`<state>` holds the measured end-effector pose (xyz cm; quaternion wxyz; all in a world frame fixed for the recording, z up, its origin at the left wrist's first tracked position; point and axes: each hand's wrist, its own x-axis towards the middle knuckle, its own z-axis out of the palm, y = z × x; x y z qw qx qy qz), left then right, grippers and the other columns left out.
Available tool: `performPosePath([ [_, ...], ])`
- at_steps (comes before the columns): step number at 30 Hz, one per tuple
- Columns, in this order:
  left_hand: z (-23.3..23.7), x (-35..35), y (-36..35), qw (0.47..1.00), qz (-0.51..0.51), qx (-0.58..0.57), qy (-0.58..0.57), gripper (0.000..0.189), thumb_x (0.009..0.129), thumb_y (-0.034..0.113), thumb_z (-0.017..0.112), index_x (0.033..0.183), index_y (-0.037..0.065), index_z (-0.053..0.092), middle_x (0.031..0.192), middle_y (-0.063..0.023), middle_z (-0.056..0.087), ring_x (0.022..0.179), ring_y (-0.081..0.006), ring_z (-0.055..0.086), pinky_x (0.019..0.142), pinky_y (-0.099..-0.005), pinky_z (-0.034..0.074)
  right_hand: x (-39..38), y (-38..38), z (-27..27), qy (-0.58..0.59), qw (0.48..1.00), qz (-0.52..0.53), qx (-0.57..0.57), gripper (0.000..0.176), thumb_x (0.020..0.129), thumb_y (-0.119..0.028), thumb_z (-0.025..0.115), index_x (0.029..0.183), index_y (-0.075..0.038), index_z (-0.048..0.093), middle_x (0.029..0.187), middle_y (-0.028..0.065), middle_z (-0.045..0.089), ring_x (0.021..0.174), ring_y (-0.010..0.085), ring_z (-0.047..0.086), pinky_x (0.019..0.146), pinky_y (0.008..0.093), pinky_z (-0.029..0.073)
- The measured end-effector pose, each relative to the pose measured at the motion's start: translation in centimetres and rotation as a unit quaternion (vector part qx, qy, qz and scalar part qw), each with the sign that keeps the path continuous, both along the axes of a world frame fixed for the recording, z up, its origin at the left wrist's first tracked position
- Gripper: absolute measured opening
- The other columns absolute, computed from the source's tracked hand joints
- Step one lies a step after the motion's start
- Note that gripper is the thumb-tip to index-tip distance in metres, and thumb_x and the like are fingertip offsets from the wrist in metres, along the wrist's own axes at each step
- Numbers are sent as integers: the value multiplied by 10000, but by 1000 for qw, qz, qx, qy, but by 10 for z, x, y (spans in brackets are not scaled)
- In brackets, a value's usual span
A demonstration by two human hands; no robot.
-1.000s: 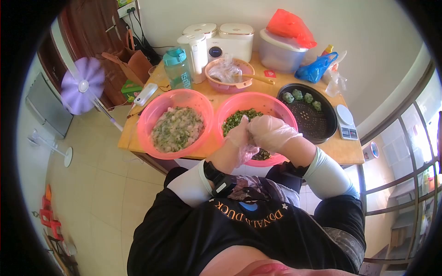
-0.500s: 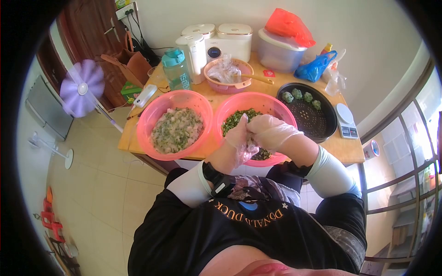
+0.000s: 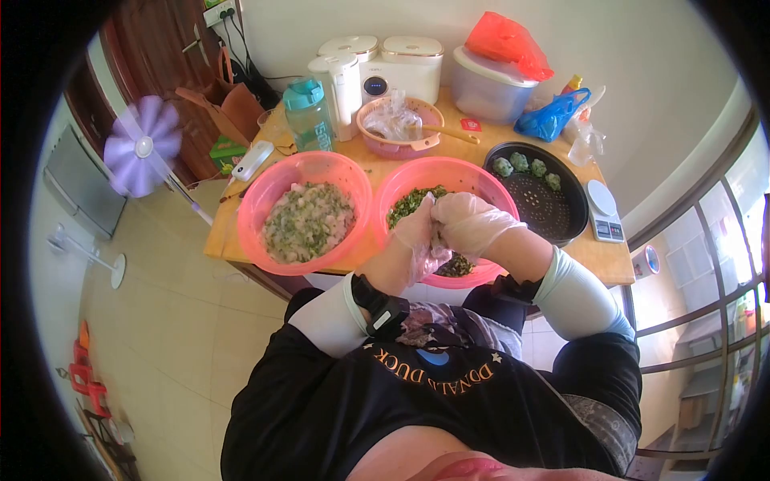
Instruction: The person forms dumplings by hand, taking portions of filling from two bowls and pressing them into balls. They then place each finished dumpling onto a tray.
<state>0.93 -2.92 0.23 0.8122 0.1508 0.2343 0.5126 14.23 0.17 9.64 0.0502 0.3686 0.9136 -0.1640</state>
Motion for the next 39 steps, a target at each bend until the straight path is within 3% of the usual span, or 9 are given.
performPosePath([
  [5,-5,-2,2,1000,-9,-5,-19,430,1064,528,426,1036,157,642,803,-12,648,590,-139,569,463,-264,411,-3,-8,16,38,991,-75,-104,214,889,-111,600,1039,-4,708,961,205,717,913,359,702,807,437,545],
  [9,18,-7,-3,999,-28,40,-11,468,1059,549,419,1103,127,617,847,-42,642,670,-192,606,489,-253,443,3,15,10,38,998,-28,-41,255,897,-154,634,1092,-7,706,964,185,724,910,331,705,812,410,551],
  [17,7,-12,6,983,-39,89,-158,409,1029,423,557,1231,68,576,1051,-125,649,866,-252,661,574,-296,558,25,25,10,310,935,-126,-118,277,867,-158,731,1094,-1,722,956,108,735,878,171,679,797,319,541],
  [23,11,-7,-3,991,77,15,-112,280,997,165,604,1228,7,593,1102,-153,647,1032,-303,647,894,-389,579,26,-4,9,349,922,-149,-83,201,902,-136,709,1044,5,725,916,92,721,805,160,665,757,311,540],
  [25,12,-4,-5,991,66,94,-71,222,1010,149,568,1186,24,616,1128,-91,616,1037,-201,631,983,-374,526,23,-12,5,361,932,6,-13,135,916,-109,676,1013,-21,710,862,120,691,802,214,684,731,336,543],
  [31,-1,-6,5,986,57,80,-134,235,990,93,525,1195,7,605,1141,-119,646,1067,-242,636,1019,-393,503,14,-11,4,216,974,51,44,267,933,-74,574,1155,-90,722,996,116,717,937,278,689,847,364,545],
  [34,-1,-10,4,988,77,6,-133,248,984,61,477,1191,-7,597,1125,-127,660,1079,-261,643,1005,-398,517,20,-13,2,303,947,-85,-60,260,931,-83,578,1159,-84,703,1002,132,710,897,335,680,820,386,549],
  [37,-2,-13,8,968,63,20,-243,271,983,53,441,1199,-13,591,1151,-148,658,1095,-276,645,996,-415,526,15,-17,-4,312,947,43,57,293,906,-71,584,1177,-105,691,1004,163,706,890,364,681,813,413,557],
  [39,-1,-14,8,969,74,11,-235,272,987,62,440,1201,-14,591,1160,-158,659,1104,-285,644,995,-420,528,8,-19,-11,143,961,127,200,338,841,-2,625,1165,-74,688,1028,164,698,951,335,687,846,436,553],
])
